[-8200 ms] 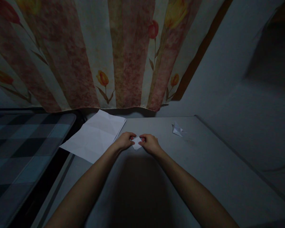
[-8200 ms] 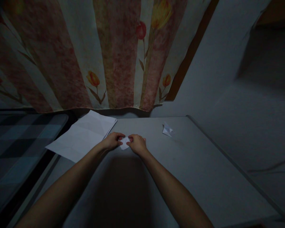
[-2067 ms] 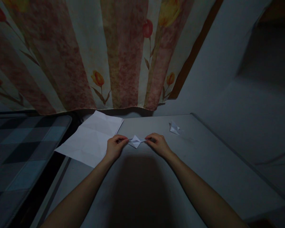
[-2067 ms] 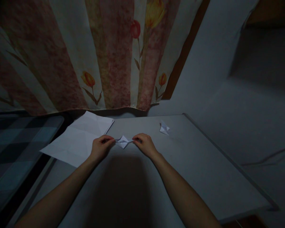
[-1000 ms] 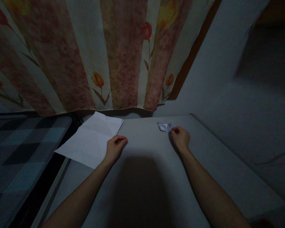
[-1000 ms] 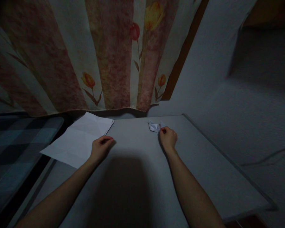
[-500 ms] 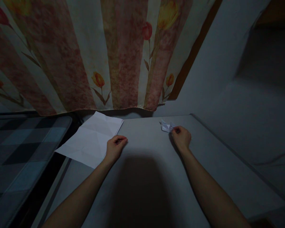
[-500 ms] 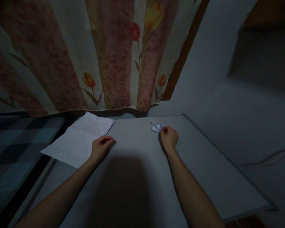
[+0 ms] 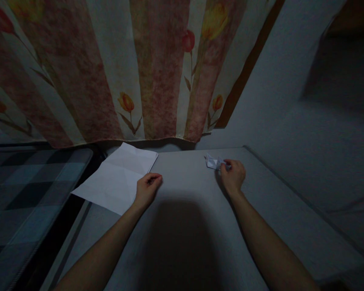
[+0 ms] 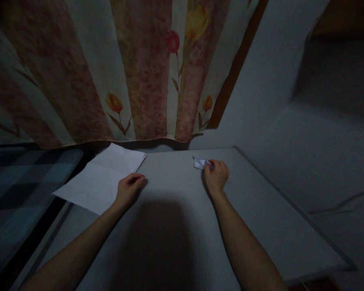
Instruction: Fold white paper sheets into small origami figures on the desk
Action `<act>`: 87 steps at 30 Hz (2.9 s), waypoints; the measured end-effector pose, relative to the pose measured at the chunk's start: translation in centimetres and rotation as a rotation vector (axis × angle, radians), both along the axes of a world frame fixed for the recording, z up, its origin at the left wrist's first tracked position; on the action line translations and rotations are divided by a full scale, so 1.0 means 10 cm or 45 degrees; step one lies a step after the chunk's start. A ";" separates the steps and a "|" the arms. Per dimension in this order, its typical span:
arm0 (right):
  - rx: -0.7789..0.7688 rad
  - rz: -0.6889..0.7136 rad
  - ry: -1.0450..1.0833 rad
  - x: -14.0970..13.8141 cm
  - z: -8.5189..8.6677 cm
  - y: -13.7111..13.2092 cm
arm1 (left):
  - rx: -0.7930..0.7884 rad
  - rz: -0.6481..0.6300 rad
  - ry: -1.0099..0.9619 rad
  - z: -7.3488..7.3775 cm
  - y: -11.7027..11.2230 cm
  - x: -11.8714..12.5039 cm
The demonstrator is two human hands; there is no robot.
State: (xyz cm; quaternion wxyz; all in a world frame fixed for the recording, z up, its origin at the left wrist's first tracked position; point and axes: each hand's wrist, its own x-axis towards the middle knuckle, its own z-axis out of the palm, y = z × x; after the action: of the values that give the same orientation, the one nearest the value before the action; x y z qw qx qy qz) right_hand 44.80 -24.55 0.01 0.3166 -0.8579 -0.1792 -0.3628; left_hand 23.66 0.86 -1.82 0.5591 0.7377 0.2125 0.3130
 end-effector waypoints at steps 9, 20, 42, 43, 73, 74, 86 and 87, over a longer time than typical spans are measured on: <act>-0.088 0.206 -0.061 -0.11 -0.01 0.12 | 0.261 -0.011 -0.011 0.08 0.00 -0.06; -0.137 0.233 -0.076 -0.12 -0.07 0.15 | 1.186 0.103 0.257 0.23 0.03 -0.19; -0.167 0.284 -0.124 -0.15 -0.07 0.18 | 1.265 0.074 1.270 0.45 0.39 -0.21; -0.166 0.286 -0.128 -0.15 -0.07 0.18 | 1.271 0.038 1.291 0.47 0.41 -0.20; -0.631 1.147 -0.345 -1.10 0.16 0.67 | 1.522 -0.459 0.997 0.99 -0.77 -0.19; -0.633 1.135 -0.329 -1.09 0.13 0.66 | 1.522 -0.525 0.978 0.91 -0.82 -0.20; -1.087 1.160 -0.079 -0.97 -0.01 0.53 | 1.346 -0.663 0.577 0.78 -0.03 -0.59; -1.079 1.139 -0.049 -0.95 -0.02 0.48 | 1.371 -0.627 0.579 0.77 0.08 -0.61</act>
State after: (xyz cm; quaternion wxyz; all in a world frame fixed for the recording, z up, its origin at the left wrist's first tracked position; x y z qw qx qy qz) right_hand 35.33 -19.74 -0.14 0.0664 -0.7440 -0.6561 -0.1074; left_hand 17.52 1.63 5.84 0.1062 0.9909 -0.0373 0.0736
